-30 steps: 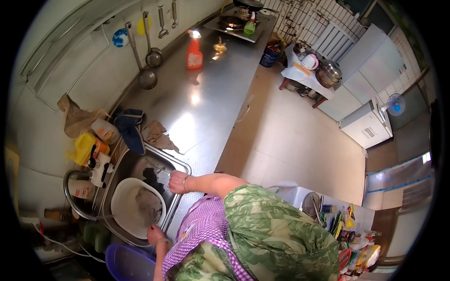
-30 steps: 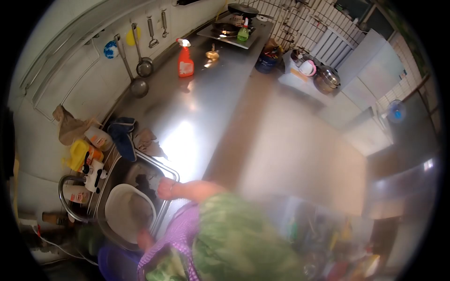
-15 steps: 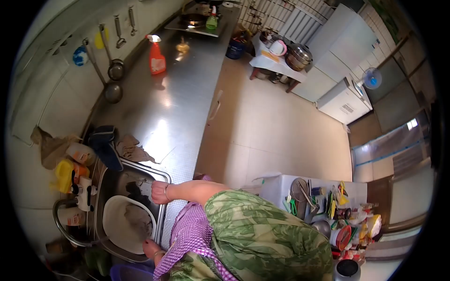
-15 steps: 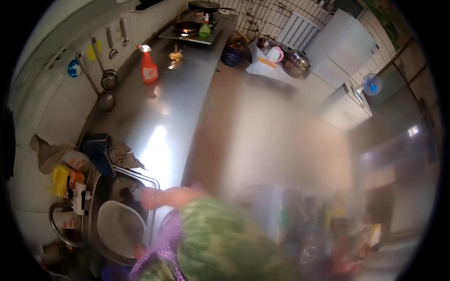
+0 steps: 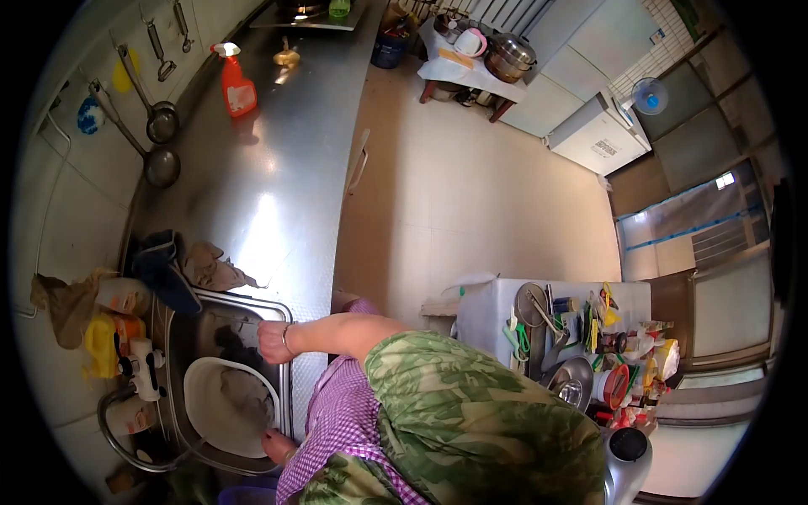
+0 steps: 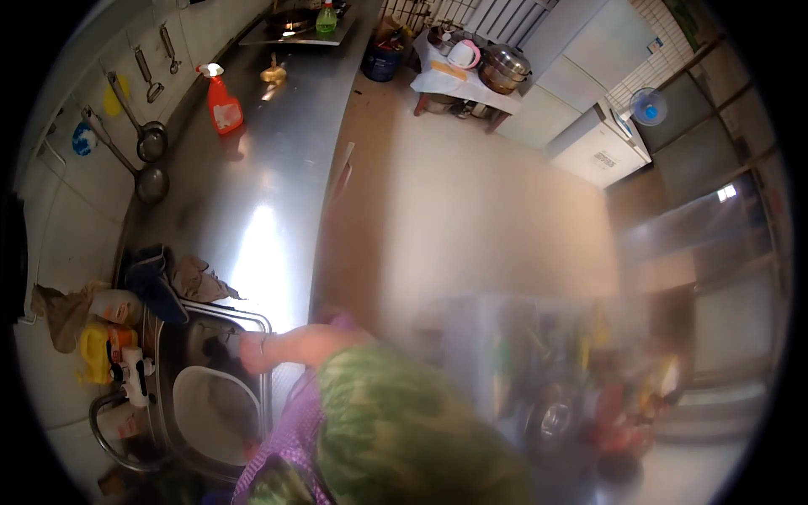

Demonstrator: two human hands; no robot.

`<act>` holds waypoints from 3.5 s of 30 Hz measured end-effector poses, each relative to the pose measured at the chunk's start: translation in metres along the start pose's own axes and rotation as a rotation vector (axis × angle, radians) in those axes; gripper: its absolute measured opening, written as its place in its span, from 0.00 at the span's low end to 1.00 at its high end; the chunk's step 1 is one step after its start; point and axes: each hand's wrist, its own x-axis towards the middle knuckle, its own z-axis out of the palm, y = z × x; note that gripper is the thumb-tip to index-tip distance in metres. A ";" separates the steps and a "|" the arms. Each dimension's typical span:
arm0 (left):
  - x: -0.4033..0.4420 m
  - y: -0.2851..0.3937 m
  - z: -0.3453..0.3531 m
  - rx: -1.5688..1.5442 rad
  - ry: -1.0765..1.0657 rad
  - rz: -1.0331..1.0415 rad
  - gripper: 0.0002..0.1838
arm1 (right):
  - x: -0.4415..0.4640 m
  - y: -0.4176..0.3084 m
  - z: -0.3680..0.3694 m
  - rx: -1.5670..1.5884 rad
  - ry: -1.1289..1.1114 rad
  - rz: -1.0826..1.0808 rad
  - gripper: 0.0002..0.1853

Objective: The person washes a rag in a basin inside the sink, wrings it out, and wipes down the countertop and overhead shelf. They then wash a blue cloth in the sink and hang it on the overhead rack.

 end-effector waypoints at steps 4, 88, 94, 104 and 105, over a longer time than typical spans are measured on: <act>0.008 -0.014 0.007 -0.026 0.002 0.070 0.24 | 0.000 -0.002 -0.002 0.019 -0.046 -0.005 0.10; 0.039 -0.006 -0.101 -2.519 -0.284 0.029 0.23 | 0.169 -0.080 0.121 1.168 -0.774 -0.058 0.37; 0.050 -0.028 -0.083 -2.390 -0.314 -0.093 0.22 | 0.180 -0.069 0.102 1.857 -1.202 0.715 0.27; 0.055 0.001 -0.040 -1.919 0.070 -0.188 0.12 | 0.197 -0.091 0.013 0.997 -0.699 -0.018 0.22; 0.057 0.005 -0.040 -1.840 0.048 -0.199 0.10 | 0.197 -0.090 0.015 1.040 -0.730 0.043 0.21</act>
